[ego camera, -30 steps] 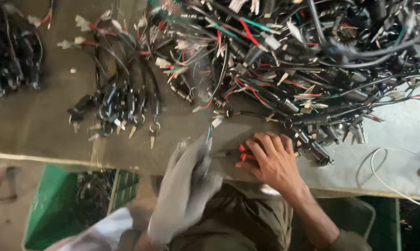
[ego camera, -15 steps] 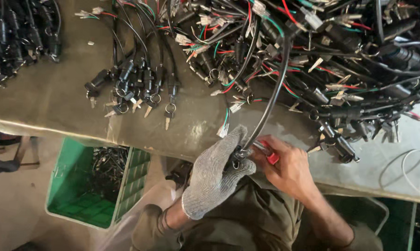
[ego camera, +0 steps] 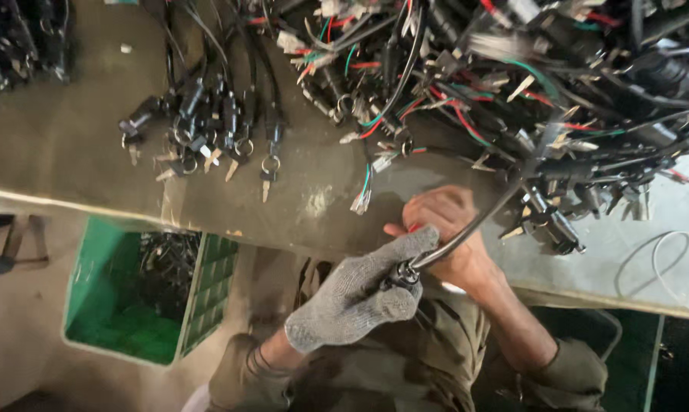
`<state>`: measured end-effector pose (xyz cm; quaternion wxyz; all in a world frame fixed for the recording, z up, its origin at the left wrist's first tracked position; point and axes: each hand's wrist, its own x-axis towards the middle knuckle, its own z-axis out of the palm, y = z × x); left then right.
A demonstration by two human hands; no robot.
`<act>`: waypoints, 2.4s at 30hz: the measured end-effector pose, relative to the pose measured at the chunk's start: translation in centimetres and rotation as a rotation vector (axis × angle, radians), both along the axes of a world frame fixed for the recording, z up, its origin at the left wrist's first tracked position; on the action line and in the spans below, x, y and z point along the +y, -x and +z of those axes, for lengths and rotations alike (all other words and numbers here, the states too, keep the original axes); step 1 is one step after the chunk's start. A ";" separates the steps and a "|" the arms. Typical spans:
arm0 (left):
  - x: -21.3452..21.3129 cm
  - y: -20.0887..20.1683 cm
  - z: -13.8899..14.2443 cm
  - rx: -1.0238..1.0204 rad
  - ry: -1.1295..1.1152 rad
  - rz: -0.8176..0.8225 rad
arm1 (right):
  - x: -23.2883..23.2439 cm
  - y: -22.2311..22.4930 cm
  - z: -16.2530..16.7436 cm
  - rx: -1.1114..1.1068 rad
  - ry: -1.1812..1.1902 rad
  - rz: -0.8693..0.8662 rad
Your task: The person repeatedly strips insulation from black wires using red-handled pliers, then separates and discards the cut pieces. The person handles multiple wires one at a time, placing finished wires aside on the table.
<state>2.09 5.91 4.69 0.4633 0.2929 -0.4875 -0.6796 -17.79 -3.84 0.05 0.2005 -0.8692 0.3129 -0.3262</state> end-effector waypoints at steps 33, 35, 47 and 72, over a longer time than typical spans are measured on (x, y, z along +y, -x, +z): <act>-2.6 3.5 3.4 -0.858 0.958 0.519 | 2.5 8.6 9.1 0.404 0.066 -0.339; -2.1 4.2 4.1 -0.887 0.821 0.474 | 3.9 6.0 7.1 0.174 0.180 -0.271; 1.7 1.2 -0.8 -0.603 0.235 0.400 | 2.8 0.4 4.3 0.007 0.407 0.130; 2.1 0.9 -0.2 -0.468 0.195 0.612 | 3.3 3.5 -0.4 -0.055 -0.888 -0.057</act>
